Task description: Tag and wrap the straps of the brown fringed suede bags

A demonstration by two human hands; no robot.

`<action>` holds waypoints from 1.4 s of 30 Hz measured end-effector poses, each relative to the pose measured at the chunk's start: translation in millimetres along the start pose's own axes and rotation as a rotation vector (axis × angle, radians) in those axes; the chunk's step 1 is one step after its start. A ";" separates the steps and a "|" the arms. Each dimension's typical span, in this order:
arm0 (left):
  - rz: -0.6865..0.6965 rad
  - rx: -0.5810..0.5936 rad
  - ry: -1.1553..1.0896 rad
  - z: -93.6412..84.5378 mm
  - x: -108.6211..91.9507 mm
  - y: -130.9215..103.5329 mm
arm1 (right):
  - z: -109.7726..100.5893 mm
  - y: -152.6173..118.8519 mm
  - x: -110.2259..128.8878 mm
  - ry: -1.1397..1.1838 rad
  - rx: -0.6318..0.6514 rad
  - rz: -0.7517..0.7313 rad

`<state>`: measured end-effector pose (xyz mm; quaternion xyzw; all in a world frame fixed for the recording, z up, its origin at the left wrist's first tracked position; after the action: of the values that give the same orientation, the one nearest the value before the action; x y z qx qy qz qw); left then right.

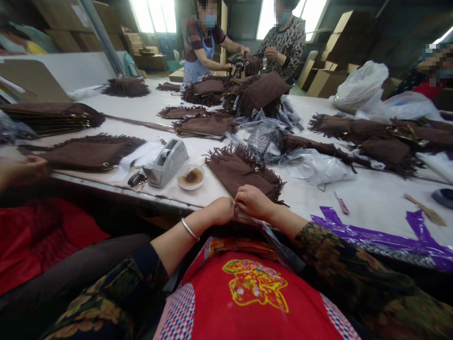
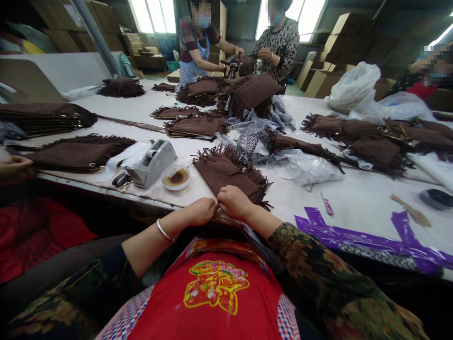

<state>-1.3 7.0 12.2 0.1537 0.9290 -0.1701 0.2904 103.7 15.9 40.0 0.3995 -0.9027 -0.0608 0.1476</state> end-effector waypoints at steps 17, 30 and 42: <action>-0.571 0.410 -1.506 40.0 10.2 -17.6 | -7.6 -32.4 6.2 -0.014 -0.160 -0.188; -0.276 -0.210 -0.658 28.4 14.8 7.9 | -4.4 -44.1 -8.8 -0.300 -0.133 0.169; -0.021 -0.143 -0.402 -1.1 -14.9 45.0 | -15.1 30.1 -18.9 0.321 -0.228 0.292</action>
<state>27.1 44.9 11.7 0.0861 0.8636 -0.1339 0.4784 99.3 50.2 57.0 0.2499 -0.9033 -0.0760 0.3403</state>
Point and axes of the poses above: each hand's wrist, its own y-axis towards the middle knuckle, its own z-axis out of the palm, x = y × z, the point moved 6 cm from there along y, towards the middle knuckle, and after that the axes turned 5 degrees about -x, right-handed, at the moved point
